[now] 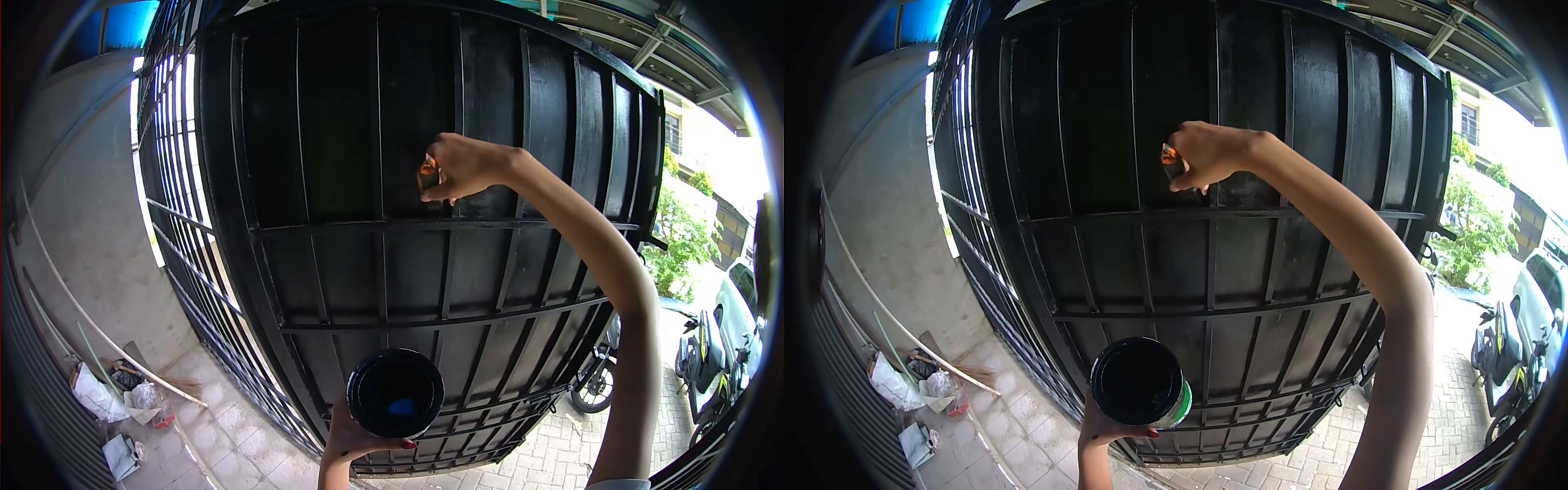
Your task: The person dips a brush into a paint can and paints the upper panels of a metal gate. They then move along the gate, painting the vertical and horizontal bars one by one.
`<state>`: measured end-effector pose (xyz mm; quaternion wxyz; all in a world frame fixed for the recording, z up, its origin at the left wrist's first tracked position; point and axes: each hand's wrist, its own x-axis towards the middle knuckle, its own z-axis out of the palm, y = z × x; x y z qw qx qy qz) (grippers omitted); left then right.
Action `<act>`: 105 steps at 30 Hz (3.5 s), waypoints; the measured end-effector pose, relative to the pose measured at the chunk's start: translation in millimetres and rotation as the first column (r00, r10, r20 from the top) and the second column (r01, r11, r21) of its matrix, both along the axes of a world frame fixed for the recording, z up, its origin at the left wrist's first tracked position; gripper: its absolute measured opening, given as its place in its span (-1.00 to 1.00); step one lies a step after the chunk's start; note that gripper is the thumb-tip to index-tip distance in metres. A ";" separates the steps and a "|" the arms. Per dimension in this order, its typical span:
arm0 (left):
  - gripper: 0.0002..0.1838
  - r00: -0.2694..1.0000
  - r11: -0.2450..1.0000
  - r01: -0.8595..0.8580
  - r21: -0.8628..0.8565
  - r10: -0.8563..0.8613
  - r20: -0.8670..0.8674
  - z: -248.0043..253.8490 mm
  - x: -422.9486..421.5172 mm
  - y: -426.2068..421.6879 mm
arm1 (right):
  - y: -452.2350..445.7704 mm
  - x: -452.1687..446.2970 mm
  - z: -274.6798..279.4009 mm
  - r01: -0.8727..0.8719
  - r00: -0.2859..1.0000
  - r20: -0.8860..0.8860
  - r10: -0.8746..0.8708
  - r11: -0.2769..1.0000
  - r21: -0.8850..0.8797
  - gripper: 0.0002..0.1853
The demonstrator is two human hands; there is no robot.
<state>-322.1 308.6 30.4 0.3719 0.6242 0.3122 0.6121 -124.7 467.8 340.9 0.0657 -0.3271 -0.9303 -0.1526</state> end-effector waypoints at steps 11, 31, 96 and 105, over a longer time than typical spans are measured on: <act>0.06 0.994 0.993 -0.093 0.079 0.096 -0.044 -2.3 -12.5 1.7 | -4.3 -11.6 18.2 -0.035 0.995 0.104 0.011 0.971 0.236 -0.71; 0.02 0.996 0.992 -0.084 0.093 0.084 0.006 2.4 -12.3 2.6 | -1.0 29.7 -18.9 -0.281 0.889 -0.195 0.414 0.830 0.481 -0.87; 0.07 0.995 0.987 -0.098 0.124 0.099 0.003 4.2 -10.1 -7.1 | 10.6 16.6 -10.4 -0.242 0.687 -0.454 0.567 0.768 0.593 -0.86; 0.06 0.997 0.993 -0.082 0.089 0.081 0.013 -0.7 -11.2 -5.1 | -1.4 38.6 11.5 -0.152 0.755 -0.389 0.528 0.718 0.680 -0.85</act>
